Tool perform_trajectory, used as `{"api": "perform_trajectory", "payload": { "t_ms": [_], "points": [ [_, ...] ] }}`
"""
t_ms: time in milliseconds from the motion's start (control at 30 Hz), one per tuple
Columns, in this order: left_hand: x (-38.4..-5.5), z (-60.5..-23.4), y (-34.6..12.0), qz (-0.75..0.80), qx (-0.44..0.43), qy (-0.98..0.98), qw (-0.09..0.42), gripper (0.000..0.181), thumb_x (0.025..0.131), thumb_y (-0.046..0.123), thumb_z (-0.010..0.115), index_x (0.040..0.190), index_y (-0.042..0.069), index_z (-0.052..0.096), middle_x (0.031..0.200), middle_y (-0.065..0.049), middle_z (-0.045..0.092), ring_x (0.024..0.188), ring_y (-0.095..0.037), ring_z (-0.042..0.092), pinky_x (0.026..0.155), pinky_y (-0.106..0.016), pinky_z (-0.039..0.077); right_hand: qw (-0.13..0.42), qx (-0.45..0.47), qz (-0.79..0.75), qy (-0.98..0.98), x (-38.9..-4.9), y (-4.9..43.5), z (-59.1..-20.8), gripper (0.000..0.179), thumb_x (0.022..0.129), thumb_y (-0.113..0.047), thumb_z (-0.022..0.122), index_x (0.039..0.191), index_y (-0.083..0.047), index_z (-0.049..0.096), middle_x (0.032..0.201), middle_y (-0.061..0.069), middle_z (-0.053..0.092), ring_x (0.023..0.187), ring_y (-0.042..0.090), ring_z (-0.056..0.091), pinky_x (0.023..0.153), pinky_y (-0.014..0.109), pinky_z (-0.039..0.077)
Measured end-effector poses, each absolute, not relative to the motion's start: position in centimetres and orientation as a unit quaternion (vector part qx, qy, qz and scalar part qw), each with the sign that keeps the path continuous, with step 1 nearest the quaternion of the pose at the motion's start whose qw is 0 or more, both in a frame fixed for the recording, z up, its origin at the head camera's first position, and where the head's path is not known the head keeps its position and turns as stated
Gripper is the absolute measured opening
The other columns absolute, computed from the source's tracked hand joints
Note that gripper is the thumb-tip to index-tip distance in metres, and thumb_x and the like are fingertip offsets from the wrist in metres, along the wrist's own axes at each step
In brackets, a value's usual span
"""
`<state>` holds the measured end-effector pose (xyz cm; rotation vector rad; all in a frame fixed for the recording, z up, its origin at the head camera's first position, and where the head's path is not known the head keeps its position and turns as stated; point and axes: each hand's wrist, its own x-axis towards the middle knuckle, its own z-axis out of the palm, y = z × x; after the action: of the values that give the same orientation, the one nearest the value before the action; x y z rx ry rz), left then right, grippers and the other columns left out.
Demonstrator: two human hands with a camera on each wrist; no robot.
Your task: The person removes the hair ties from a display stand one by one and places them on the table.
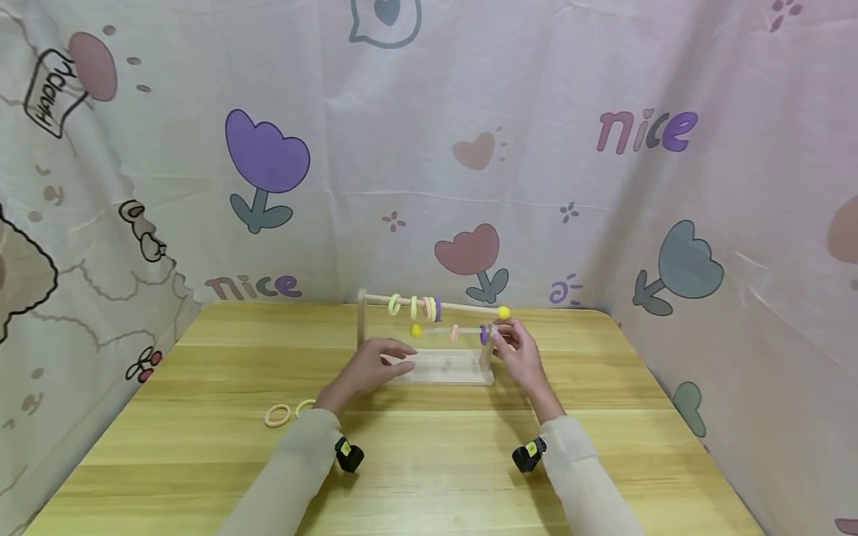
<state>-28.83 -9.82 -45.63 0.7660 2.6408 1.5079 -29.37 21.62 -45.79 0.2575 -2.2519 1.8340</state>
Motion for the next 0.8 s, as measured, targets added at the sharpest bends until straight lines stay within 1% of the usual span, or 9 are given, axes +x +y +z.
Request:
{"api": "perform_trajectory", "payload": {
  "t_ms": [233,333,533,600,667,800],
  "points": [
    [-29.5,-45.8,-8.9,0.473,0.273,0.838,0.009,0.033,0.095,0.021,0.076,0.121,0.001,0.074,0.124,-0.014,0.075,0.113,-0.035,0.071,0.088,-0.04,0.061,0.115,0.086,0.621,-0.771,-29.4,21.6,-45.7,0.029,0.105,-0.011,0.058,0.133,-0.001,0.055,0.128,0.028,0.062,0.111,0.026,0.063,0.093,0.043,0.06],
    [-29.8,-45.7,-8.3,0.468,0.277,0.839,0.017,0.032,0.095,0.02,0.075,0.122,0.001,0.073,0.125,-0.015,0.074,0.113,-0.034,0.072,0.09,-0.041,0.061,0.115,0.086,0.616,-0.774,-29.4,21.6,-45.6,0.029,0.105,-0.011,0.059,0.132,-0.001,0.055,0.128,0.027,0.062,0.111,0.024,0.064,0.093,0.043,0.06],
    [-30.2,-45.6,-6.7,0.488,0.275,0.828,0.031,0.033,0.097,0.019,0.074,0.123,-0.001,0.072,0.127,-0.019,0.072,0.113,-0.033,0.072,0.092,-0.043,0.06,0.114,0.081,0.615,-0.776,-29.4,21.5,-45.6,0.029,0.105,-0.01,0.059,0.132,-0.002,0.056,0.127,0.024,0.063,0.107,0.017,0.063,0.094,0.049,0.059],
    [-30.4,-45.7,-6.1,0.495,0.268,0.826,0.036,0.033,0.096,0.019,0.074,0.124,0.002,0.072,0.126,-0.018,0.073,0.112,-0.031,0.072,0.093,-0.044,0.06,0.114,0.081,0.614,-0.776,-29.3,21.5,-45.6,0.029,0.105,-0.01,0.059,0.132,-0.002,0.056,0.127,0.025,0.063,0.107,0.017,0.063,0.093,0.048,0.06],
    [-30.4,-45.9,-5.6,0.502,0.264,0.823,0.041,0.035,0.096,0.019,0.075,0.126,0.003,0.071,0.125,-0.017,0.073,0.112,-0.031,0.073,0.093,-0.044,0.059,0.114,0.083,0.616,-0.775,-29.3,21.5,-45.6,0.029,0.105,-0.01,0.06,0.132,-0.002,0.056,0.127,0.025,0.063,0.108,0.021,0.064,0.092,0.046,0.06],
    [-30.4,-45.9,-4.8,0.516,0.255,0.816,0.048,0.038,0.095,0.018,0.075,0.13,0.004,0.069,0.124,-0.019,0.074,0.111,-0.032,0.073,0.092,-0.042,0.06,0.114,0.089,0.618,-0.773,-29.4,21.5,-45.8,0.03,0.105,-0.01,0.059,0.133,-0.001,0.055,0.128,0.027,0.062,0.109,0.023,0.064,0.092,0.043,0.061]
  ]
}}
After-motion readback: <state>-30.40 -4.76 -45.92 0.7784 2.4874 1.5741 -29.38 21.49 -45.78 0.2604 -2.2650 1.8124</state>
